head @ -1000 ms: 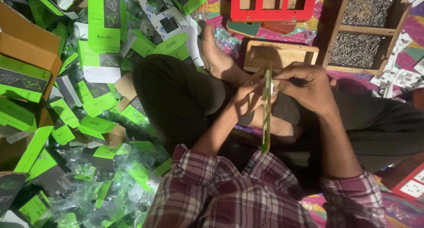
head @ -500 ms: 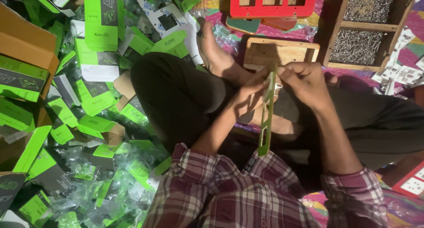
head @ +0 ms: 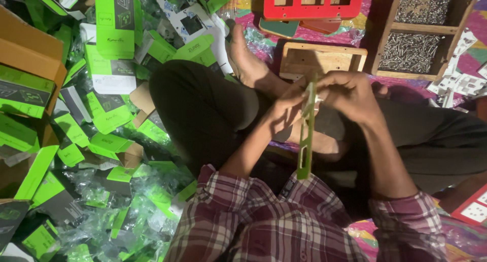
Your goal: The person sits on the floor and assembles electrical components by inserting white plastic inserts into red and green plastic frames. They use a small metal tool to secure the inserts into the frames.
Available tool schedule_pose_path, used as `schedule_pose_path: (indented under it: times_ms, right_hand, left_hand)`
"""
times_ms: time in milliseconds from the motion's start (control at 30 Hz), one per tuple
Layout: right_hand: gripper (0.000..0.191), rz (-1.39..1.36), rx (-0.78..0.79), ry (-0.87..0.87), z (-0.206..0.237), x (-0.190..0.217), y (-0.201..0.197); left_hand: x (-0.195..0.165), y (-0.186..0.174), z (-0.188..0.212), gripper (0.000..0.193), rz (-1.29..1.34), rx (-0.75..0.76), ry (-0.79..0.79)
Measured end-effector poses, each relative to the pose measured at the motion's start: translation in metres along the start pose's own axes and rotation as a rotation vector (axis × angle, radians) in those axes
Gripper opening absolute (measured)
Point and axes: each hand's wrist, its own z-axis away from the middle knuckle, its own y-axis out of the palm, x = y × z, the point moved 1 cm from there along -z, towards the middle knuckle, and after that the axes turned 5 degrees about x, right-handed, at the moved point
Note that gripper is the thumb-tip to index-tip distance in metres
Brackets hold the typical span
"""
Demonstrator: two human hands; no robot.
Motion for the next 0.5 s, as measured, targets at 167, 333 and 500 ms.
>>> schedule_pose_path:
  times_ms: [167,333,500]
  right_hand:
    - [0.017,0.210,-0.019,-0.097,-0.001,0.002,0.007]
    - [0.014,0.191,-0.054,-0.104,0.000,0.001,0.013]
    - [0.018,0.085,-0.202,-0.043,0.002,-0.012,0.022]
  left_hand:
    - [0.001,-0.006,0.001,0.053,0.055,-0.019,0.056]
    - [0.008,-0.021,0.004,0.050,-0.117,-0.216,0.092]
    - [0.013,-0.017,-0.006,0.063,-0.251,-0.301,0.086]
